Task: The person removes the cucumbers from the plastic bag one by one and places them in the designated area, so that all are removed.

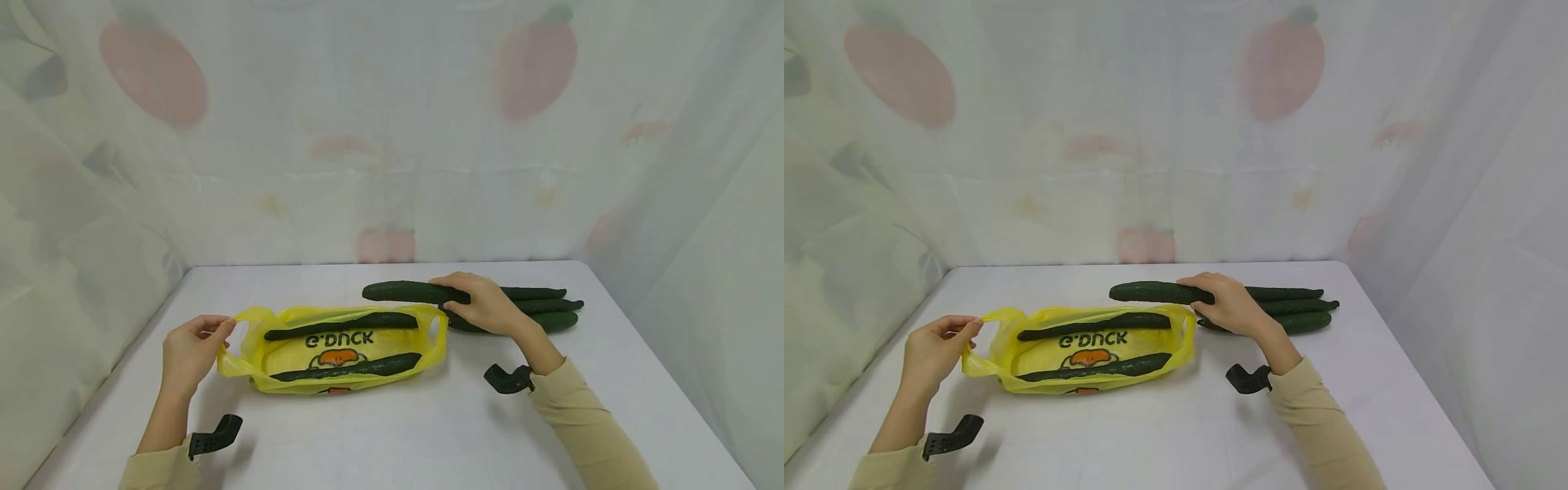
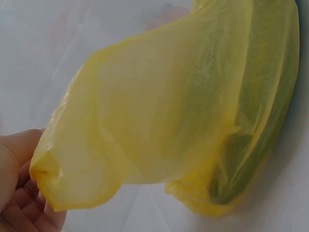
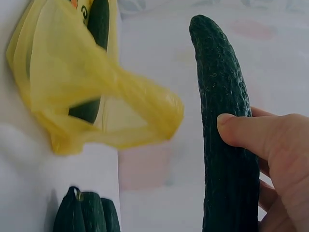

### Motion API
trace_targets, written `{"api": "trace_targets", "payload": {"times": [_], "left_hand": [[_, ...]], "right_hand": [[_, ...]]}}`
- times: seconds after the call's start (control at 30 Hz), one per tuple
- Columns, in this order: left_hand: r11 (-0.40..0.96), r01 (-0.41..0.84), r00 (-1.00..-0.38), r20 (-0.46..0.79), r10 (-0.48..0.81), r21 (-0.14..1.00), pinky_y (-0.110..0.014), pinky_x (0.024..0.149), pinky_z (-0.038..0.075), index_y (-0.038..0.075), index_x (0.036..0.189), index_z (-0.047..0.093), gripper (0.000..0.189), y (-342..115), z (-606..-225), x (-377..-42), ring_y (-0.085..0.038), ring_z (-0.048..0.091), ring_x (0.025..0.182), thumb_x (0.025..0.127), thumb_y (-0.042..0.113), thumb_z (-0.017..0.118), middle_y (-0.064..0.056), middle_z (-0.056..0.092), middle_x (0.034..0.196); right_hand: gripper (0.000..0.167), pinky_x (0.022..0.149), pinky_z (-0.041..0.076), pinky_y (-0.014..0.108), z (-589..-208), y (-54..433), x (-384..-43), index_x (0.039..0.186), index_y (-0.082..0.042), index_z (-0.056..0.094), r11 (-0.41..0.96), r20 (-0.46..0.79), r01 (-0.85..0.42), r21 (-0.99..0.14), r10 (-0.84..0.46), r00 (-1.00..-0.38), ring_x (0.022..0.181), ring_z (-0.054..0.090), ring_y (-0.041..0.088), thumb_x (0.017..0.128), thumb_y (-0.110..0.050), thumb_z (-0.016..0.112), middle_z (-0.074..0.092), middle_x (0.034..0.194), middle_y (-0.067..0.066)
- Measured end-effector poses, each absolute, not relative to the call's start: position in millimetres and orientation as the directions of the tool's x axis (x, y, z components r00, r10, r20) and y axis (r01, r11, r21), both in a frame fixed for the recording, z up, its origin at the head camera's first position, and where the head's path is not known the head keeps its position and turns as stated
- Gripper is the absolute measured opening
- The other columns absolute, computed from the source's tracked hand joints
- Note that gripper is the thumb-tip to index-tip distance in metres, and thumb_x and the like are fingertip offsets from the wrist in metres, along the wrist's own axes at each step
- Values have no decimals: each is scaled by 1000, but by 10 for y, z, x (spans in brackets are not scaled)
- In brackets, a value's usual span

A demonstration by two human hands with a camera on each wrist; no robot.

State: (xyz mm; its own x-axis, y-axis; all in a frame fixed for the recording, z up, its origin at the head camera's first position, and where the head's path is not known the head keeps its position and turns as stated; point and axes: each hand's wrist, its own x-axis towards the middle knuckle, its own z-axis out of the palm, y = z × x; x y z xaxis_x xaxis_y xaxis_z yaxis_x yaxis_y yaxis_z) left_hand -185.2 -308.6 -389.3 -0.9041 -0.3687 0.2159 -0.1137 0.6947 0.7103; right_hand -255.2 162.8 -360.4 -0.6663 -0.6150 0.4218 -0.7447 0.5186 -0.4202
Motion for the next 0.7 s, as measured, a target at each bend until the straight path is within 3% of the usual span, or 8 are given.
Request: {"api": "trace_targets", "payload": {"times": [0.47, 0.7], "left_hand": [[679, -127, -905, 195, -378, 723, -23, 46, 43, 9, 100, 68, 42, -3104, -3885, -1847, 0, 56, 60, 85, 47, 59, 7, 64, 70], [679, -136, -903, 191, -384, 721, -22, 47, 43, 9, 101, 68, 42, -3108, -3899, -1837, 0, 56, 61, 86, 47, 58, 2, 66, 73]], "right_hand": [[49, 89, 47, 38, -3724, 2063, -2523, 123, -10, 57, 572, 493, -732, -372, -546, -677, 110, 56, 22, 77, -2, 71, 61, 119, 5], [51, 84, 49, 39, -3803, 2235, -2499, 124, -10, 57, 604, 494, -714, -355, -527, -692, 107, 57, 23, 76, -1, 72, 61, 118, 6]]}}
